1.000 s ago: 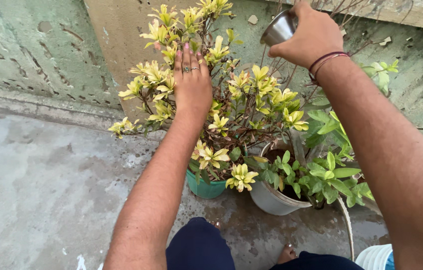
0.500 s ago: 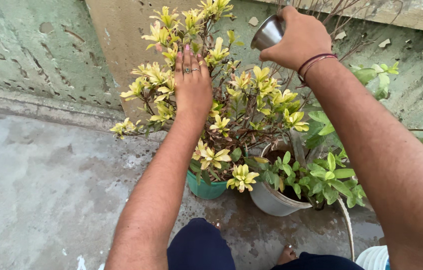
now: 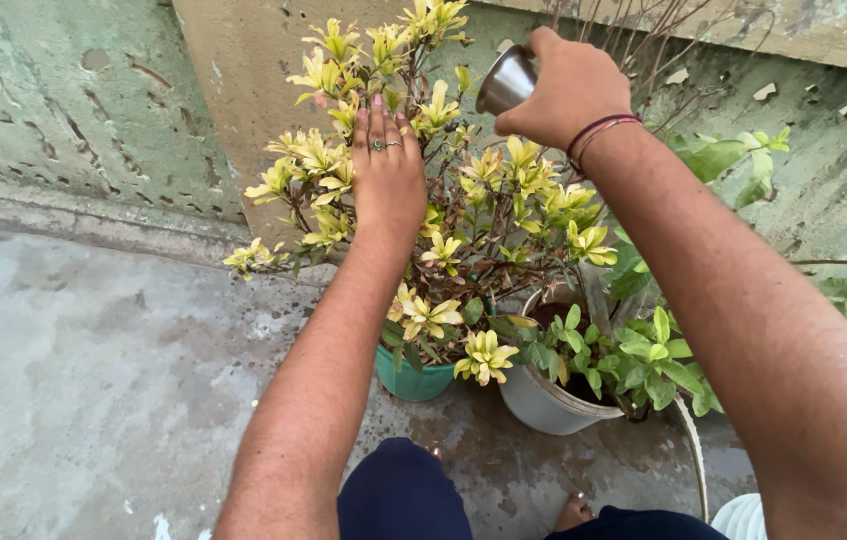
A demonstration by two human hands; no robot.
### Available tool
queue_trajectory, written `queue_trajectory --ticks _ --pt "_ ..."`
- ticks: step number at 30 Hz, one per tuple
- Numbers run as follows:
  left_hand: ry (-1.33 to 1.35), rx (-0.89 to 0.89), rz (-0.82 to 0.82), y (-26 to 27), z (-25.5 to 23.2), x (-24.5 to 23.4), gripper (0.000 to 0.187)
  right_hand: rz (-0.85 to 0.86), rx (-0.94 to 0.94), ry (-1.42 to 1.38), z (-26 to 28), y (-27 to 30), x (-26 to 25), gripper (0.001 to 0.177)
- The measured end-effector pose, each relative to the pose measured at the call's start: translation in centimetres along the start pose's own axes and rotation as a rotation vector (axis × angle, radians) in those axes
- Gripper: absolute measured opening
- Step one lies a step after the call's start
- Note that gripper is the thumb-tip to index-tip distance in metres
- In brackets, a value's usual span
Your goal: The person uses a small metal cup to scoop water from a bucket and pour it onto several potted plants by hand.
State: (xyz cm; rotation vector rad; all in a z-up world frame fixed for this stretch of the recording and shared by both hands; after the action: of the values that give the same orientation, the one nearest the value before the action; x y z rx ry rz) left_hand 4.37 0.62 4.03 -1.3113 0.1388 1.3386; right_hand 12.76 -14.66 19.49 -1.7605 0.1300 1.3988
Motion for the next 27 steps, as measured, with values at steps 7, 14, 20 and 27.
queue_trajectory --ticks 7,14,20,27 --pt "-0.053 0.03 0.033 0.1 0.0 -0.4 0.06 0.052 0.014 0.046 1.7 0.4 -0.5 0.079" --pt "-0.002 0.011 -0.04 0.6 0.0 -1.3 0.061 0.042 -0.033 0.019 2.9 1.1 -0.8 0.078" --pt "-0.021 0.041 -0.031 1.1 0.3 -2.9 0.063 0.019 -0.12 -0.003 2.8 1.5 -0.8 0.073" --pt "-0.005 0.064 -0.098 1.9 0.1 -6.4 0.065 -0.1 -0.145 -0.221 2.3 3.3 -2.6 0.083"
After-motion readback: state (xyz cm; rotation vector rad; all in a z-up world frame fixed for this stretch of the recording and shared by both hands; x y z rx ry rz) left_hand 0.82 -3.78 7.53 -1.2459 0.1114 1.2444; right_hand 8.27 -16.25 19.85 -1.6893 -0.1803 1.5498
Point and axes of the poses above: each hand's wrist, its own y-axis away from the middle knuckle, its own x-axis out of the palm, z = x × y, the point moved 6 cm from there along -y, towards the middle knuckle, and after that the axes turned 5 degrees about -z, right-handed, at the moved point
